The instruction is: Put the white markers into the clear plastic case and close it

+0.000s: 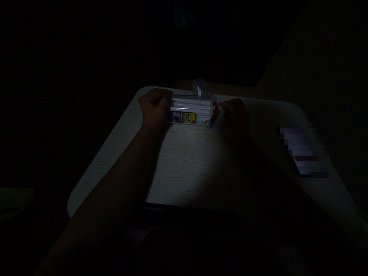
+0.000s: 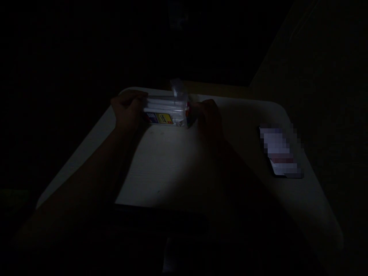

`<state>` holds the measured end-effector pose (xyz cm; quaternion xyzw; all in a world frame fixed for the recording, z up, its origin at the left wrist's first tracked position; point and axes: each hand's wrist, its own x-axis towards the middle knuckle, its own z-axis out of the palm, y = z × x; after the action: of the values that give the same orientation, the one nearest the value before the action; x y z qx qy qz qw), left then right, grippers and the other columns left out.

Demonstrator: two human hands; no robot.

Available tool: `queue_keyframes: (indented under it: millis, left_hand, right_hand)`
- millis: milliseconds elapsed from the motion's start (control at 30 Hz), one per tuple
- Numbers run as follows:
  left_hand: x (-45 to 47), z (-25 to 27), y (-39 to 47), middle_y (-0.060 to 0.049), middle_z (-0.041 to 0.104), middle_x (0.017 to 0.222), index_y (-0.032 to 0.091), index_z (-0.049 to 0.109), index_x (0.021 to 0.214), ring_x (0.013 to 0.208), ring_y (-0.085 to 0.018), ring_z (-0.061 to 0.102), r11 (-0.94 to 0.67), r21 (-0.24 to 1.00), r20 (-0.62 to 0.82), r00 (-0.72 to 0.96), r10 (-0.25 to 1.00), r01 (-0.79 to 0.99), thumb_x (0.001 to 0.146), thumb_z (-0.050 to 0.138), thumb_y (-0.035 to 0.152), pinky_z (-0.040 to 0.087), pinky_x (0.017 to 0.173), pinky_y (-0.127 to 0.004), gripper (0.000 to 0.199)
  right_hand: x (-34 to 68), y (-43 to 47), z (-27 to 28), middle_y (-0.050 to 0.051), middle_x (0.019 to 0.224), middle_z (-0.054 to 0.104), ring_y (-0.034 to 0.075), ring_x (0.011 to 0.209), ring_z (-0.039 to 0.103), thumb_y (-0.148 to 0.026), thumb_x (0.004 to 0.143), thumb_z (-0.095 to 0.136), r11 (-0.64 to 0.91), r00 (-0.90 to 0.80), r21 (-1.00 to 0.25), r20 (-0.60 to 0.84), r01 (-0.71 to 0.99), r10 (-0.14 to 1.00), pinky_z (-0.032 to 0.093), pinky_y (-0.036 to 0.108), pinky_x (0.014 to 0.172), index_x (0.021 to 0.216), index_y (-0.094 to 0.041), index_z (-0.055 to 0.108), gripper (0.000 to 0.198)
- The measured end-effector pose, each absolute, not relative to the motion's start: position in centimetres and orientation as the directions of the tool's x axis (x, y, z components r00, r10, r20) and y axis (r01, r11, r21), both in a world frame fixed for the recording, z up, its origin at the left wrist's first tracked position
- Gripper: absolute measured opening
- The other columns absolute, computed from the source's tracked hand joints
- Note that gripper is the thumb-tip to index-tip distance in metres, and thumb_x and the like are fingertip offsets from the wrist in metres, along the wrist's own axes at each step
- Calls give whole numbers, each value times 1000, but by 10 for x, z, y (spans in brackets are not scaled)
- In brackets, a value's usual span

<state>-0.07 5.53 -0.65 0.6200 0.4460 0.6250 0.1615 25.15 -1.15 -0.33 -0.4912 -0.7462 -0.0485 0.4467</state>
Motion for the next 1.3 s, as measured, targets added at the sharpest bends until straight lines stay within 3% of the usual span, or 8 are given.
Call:
queue_keyframes:
  millis: [267, 433, 533, 633, 800, 933, 1133, 1300]
  left_hand:
    - [0, -6, 54, -3, 73, 80, 21, 74, 72, 79, -16, 68, -576, 742, 657, -203, 726, 343, 73, 58, 17, 54, 72, -28, 16]
    - [1, -6, 53, -3, 74, 82, 23, 74, 72, 80, -16, 69, -575, 752, 648, -203, 734, 321, 73, 59, 20, 54, 71, -28, 15]
    - [0, -6, 53, -3, 73, 81, 23, 74, 73, 79, -16, 68, -569, 749, 649, -200, 734, 340, 74, 60, 21, 54, 71, -28, 15]
    - [-2, -6, 54, -2, 73, 81, 24, 75, 74, 79, -16, 68, -559, 746, 645, -181, 743, 363, 75, 60, 23, 54, 72, -28, 15]
    - [-2, -6, 55, -1, 73, 82, 24, 73, 75, 82, -16, 68, -548, 753, 635, -184, 751, 364, 79, 61, 26, 55, 75, -28, 13]
    - [-2, -7, 56, -1, 73, 83, 24, 73, 76, 81, -16, 68, -548, 758, 630, -183, 754, 354, 79, 61, 25, 56, 74, -29, 12]
    - [-4, -9, 57, -2, 72, 85, 23, 72, 79, 87, -18, 68, -558, 732, 647, -145, 748, 390, 84, 57, 27, 55, 78, -31, 16]
    - [-3, -9, 57, -3, 71, 85, 21, 70, 78, 88, -18, 68, -576, 740, 652, -157, 742, 348, 84, 57, 28, 53, 79, -33, 16]
  right_hand:
    - [245, -3, -8, 10, 101, 60, 17, 97, 55, -59, 99, 23, 582, -195, -375, 697, 721, 690, 48, 33, 91, 113, -18, 66, 62]
    - [251, -7, -8, 8, 100, 60, 16, 95, 57, -54, 99, 28, 534, -129, -393, 704, 748, 698, 49, 32, 88, 105, -20, 64, 50]
    - [257, -13, -6, 9, 96, 60, 18, 93, 58, -47, 99, 31, 525, -33, -379, 787, 762, 617, 49, 35, 86, 94, -19, 61, 42]
    - [254, -18, -2, 11, 107, 60, 21, 106, 57, -43, 97, 32, 527, -84, -290, 814, 799, 575, 46, 40, 96, 103, -19, 60, 37]
    - [238, -21, 3, 12, 125, 60, 22, 118, 54, -32, 96, 29, 558, -283, -199, 698, 805, 658, 40, 41, 105, 124, -18, 57, 42]
    - [236, -21, 4, 13, 125, 60, 25, 114, 53, -26, 90, 33, 494, -251, -238, 635, 836, 730, 40, 45, 101, 124, -17, 57, 43]
    - [248, -24, 8, 13, 104, 64, 29, 105, 53, -21, 81, 40, 282, -64, -264, 616, 922, 785, 33, 56, 103, 113, -16, 63, 39]
    - [236, -25, 4, 11, 110, 63, 25, 101, 53, -28, 86, 43, 367, -156, -207, 644, 907, 749, 38, 48, 101, 124, -18, 58, 42]
